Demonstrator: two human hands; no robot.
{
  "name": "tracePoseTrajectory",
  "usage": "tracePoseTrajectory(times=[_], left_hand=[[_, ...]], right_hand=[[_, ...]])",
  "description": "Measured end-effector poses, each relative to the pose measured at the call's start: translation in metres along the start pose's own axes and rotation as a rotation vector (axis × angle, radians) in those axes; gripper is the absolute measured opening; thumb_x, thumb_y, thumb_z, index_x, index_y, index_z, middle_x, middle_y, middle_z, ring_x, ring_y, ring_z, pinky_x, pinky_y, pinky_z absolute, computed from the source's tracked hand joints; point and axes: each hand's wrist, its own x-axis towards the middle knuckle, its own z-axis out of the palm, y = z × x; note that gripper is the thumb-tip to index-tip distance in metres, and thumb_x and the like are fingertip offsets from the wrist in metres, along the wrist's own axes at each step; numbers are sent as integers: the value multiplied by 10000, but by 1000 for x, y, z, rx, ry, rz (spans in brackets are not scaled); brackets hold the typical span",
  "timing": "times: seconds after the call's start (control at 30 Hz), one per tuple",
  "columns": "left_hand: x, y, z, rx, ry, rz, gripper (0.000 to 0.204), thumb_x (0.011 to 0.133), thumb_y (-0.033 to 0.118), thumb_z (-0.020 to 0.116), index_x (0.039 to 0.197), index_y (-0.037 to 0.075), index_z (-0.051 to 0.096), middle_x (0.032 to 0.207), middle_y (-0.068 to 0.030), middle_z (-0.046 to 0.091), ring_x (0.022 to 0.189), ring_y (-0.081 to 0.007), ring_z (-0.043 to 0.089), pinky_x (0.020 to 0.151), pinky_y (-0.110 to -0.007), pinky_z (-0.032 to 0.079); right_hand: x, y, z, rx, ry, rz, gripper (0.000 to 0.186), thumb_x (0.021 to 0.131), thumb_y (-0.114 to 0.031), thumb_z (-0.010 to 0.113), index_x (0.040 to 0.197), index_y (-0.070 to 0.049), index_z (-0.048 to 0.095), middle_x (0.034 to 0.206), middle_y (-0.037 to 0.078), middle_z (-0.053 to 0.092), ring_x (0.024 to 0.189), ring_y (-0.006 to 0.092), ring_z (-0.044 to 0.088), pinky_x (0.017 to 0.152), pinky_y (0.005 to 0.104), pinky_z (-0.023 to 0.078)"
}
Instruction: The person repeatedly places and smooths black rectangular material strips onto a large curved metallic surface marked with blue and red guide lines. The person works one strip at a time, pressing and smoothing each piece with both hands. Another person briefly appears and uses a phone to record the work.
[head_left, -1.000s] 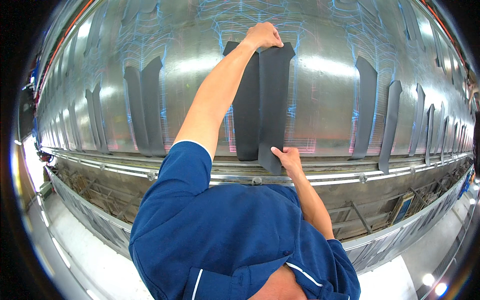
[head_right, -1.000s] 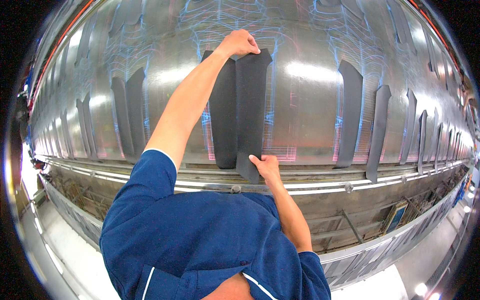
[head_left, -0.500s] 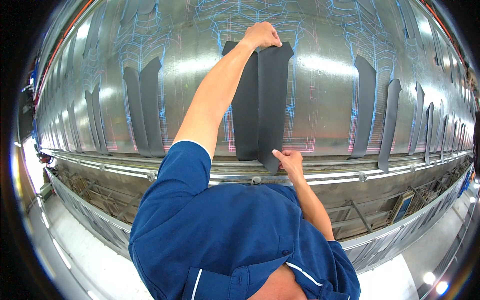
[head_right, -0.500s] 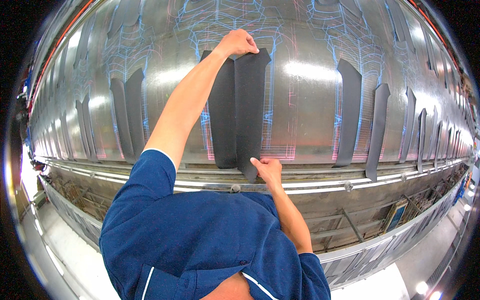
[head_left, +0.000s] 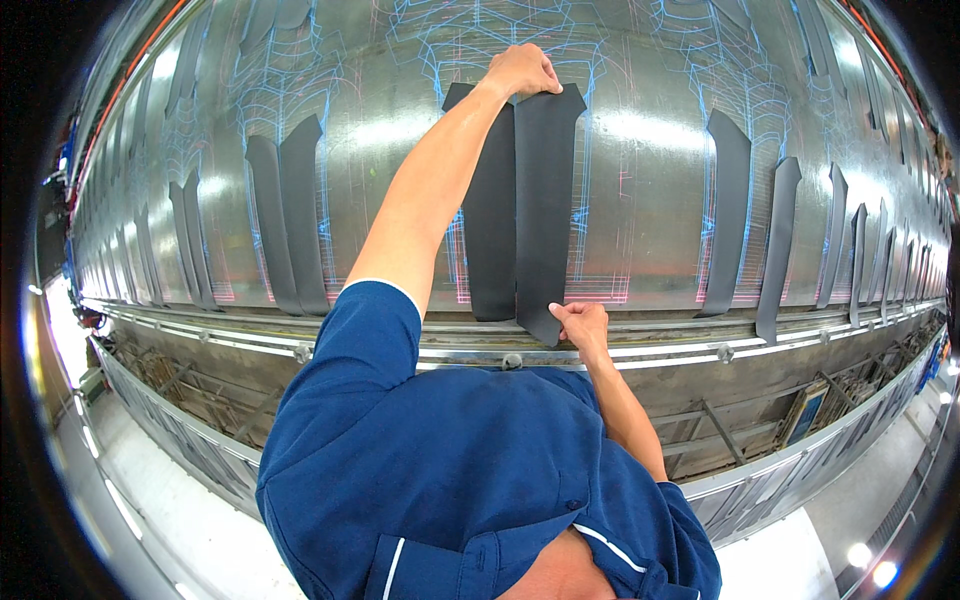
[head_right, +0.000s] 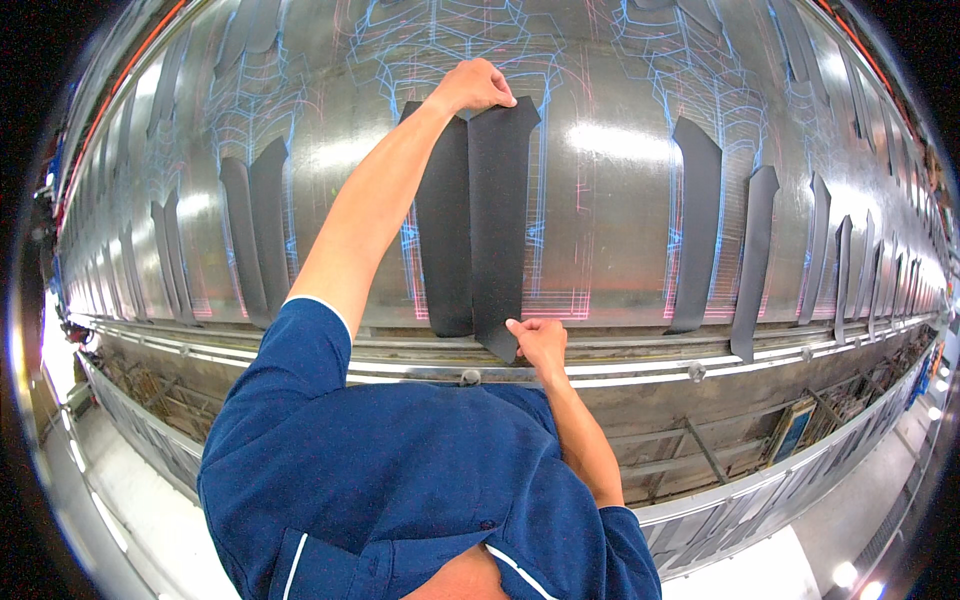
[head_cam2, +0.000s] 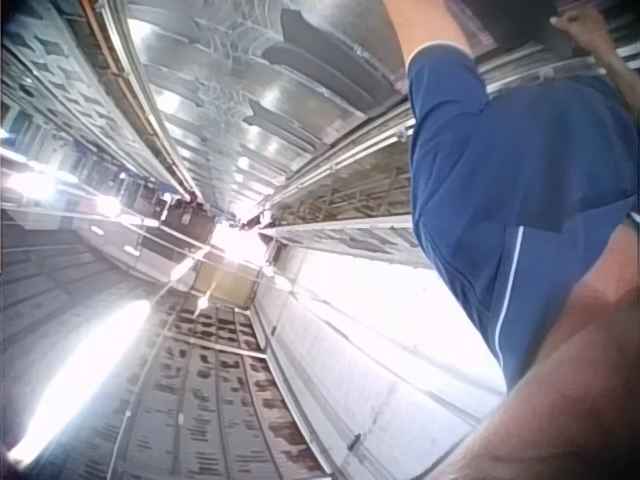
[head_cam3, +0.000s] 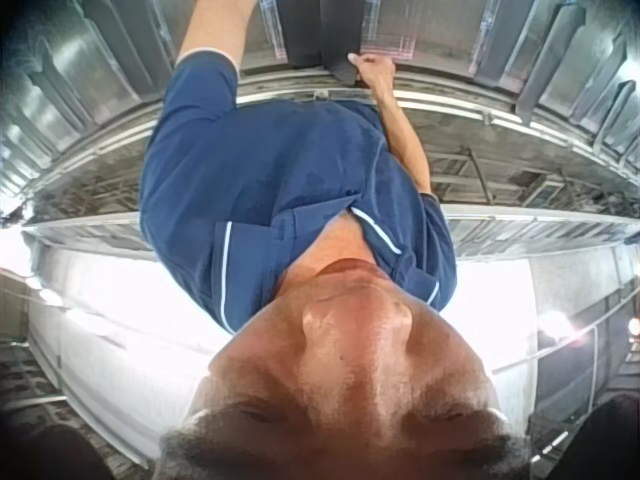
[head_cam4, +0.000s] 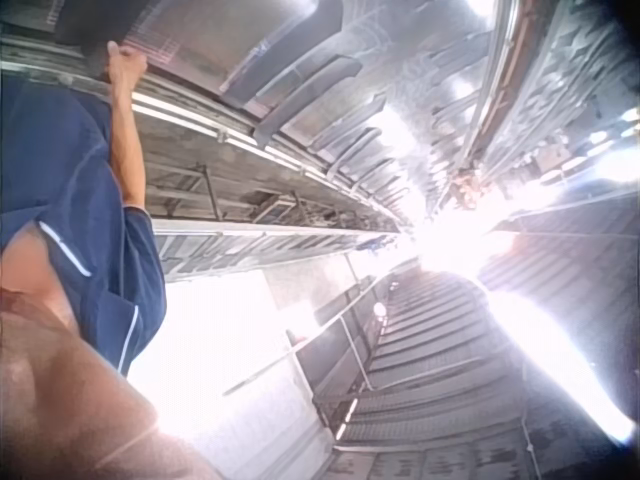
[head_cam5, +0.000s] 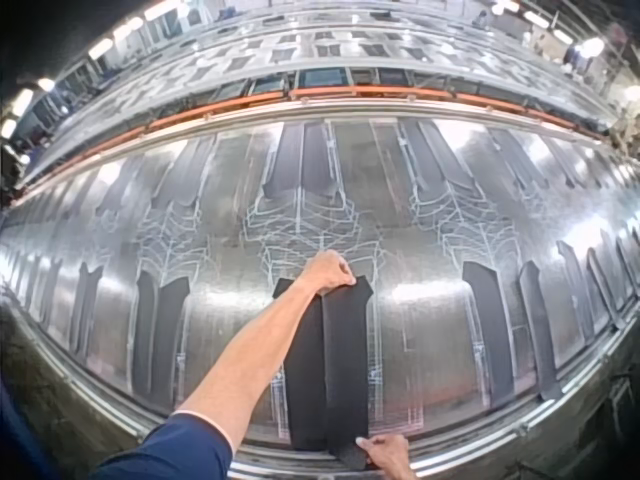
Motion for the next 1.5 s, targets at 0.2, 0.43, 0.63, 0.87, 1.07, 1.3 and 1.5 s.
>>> tracePoseTrajectory(times=[0.2, 0.43, 0.63, 0.87, 1.07, 1.3, 1.5], left_hand=[[-1, 2, -1, -3, -5, -12, 303, 802, 421, 888, 980, 176, 884, 1041, -63, 843, 1046, -263, 777, 955, -419, 590], [2, -2, 1, -9, -10, 1, 305, 800, 422, 888, 983, 178, 887, 1036, -63, 845, 1041, -264, 780, 951, -420, 593], [-1, 2, -1, -4, -2, -5, 293, 800, 419, 887, 975, 184, 886, 1032, -64, 845, 1030, -264, 780, 944, -420, 593], [2, -2, 1, -9, 2, -2, 294, 795, 421, 887, 967, 183, 885, 1020, -67, 844, 1023, -264, 780, 927, -421, 592], [0, -2, 1, -11, 3, 6, 310, 790, 427, 891, 974, 178, 881, 1030, -63, 844, 1025, -263, 780, 928, -421, 594], [-11, -10, 12, -128, 228, 89, 400, 792, 337, 931, 1031, 91, 724, 1017, -75, 784, 1026, -293, 752, 896, -450, 572], [-96, 14, 70, -37, 653, 427, 164, 943, 142, 779, 1083, 102, 703, 1127, -79, 753, 1172, -337, 694, 1003, -471, 527]], right_hand=[[2, 3, 0, 23, -2, 10, 301, 915, -258, 883, 773, -5, 800, 618, 41, 687, 520, 114, 633, 527, 296, 502], [5, 4, 1, 21, -19, 3, 311, 913, -255, 883, 748, -8, 790, 608, 40, 681, 503, 110, 623, 509, 292, 492], [4, 1, 0, 8, -17, 0, 327, 905, -263, 883, 727, -6, 785, 599, 47, 683, 496, 113, 625, 509, 291, 496], [8, 8, 0, -26, -15, 8, 390, 896, -354, 881, 724, -12, 803, 601, 68, 705, 518, 150, 688, 567, 326, 548], [10, 8, 0, -20, -20, 8, 385, 896, -348, 876, 728, -8, 810, 608, 84, 720, 517, 158, 689, 571, 327, 555], [10, 6, 0, -38, -9, 22, 385, 893, -346, 875, 743, 4, 818, 618, 97, 730, 520, 164, 696, 578, 332, 568], [9, 4, 0, -50, 0, 26, 406, 895, -362, 873, 738, 8, 816, 618, 105, 735, 517, 172, 700, 574, 340, 571]])
